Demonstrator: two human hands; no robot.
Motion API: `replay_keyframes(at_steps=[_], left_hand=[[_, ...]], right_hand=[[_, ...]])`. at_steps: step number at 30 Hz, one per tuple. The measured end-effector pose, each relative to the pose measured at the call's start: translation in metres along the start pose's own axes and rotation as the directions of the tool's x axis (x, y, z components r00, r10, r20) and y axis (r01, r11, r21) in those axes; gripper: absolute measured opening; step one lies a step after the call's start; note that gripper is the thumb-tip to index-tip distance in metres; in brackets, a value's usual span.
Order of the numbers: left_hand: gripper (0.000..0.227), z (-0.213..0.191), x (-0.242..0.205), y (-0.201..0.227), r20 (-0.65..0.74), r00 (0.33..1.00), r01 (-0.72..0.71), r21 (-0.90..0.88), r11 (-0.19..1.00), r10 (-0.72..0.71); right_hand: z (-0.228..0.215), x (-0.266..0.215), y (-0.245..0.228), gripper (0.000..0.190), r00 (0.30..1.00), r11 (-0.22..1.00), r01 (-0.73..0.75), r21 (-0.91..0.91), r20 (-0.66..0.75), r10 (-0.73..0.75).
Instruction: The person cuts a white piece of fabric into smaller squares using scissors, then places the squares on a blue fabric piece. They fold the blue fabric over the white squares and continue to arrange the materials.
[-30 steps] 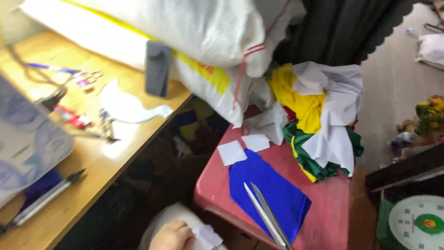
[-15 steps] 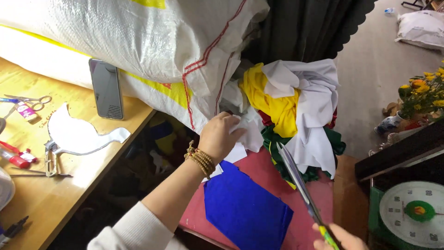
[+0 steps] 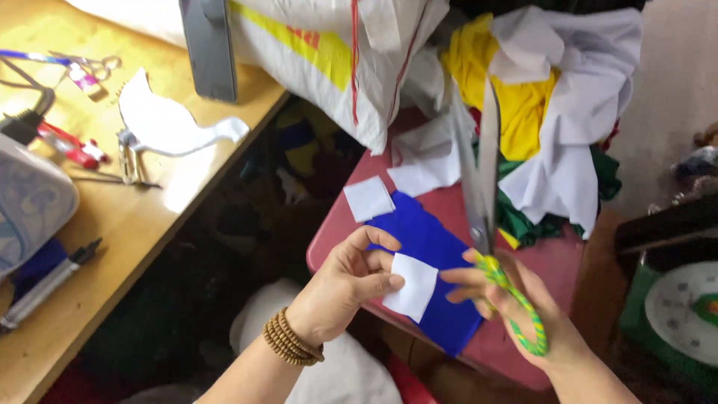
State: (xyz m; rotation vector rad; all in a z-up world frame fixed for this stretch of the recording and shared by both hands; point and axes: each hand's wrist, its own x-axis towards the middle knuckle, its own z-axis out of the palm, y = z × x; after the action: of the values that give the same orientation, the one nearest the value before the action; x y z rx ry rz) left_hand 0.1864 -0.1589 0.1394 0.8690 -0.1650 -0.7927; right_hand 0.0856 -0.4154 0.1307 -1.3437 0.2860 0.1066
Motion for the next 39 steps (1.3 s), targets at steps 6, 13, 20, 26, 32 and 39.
replay_keyframes(at_steps=[6, 13, 20, 26, 32, 39], left_hand=[[0.041, 0.006, -0.026, 0.008, 0.073, 0.990, 0.079, 0.407, 0.910, -0.118], [0.042, 0.007, -0.060, 0.026, 0.066, 0.990, 0.042, 0.699, 0.714, -0.123], [0.048, -0.011, -0.085, 0.033, 0.045, 0.993, 0.035, 0.775, 0.631, -0.111], [0.044, -0.031, -0.103, -0.006, -0.218, 0.976, 0.063, 0.261, 0.963, -0.005], [0.027, -0.016, -0.122, -0.065, -0.434, 0.899, -0.120, -0.371, 0.921, -0.057], [0.008, -0.046, -0.127, -0.075, -0.543, 0.836, -0.353, -0.421, 0.835, 0.080]], right_hand=[[0.064, -0.005, -0.010, 0.044, 0.992, 0.991, -0.128, 0.049, 0.004, 0.128], [0.099, -0.017, 0.012, 0.038, 0.972, 0.972, -0.234, -0.014, -0.028, 0.234], [0.132, -0.027, 0.027, 0.043, 0.975, 0.978, -0.206, 0.009, -0.087, 0.206], [0.159, -0.029, 0.048, 0.041, 0.974, 1.000, -0.008, 0.025, -0.224, 0.014], [0.186, -0.027, 0.064, 0.039, 0.933, 0.991, 0.098, 0.091, -0.356, -0.060], [0.183, -0.045, 0.081, 0.033, 0.977, 0.972, 0.191, 0.137, -0.120, -0.175]])
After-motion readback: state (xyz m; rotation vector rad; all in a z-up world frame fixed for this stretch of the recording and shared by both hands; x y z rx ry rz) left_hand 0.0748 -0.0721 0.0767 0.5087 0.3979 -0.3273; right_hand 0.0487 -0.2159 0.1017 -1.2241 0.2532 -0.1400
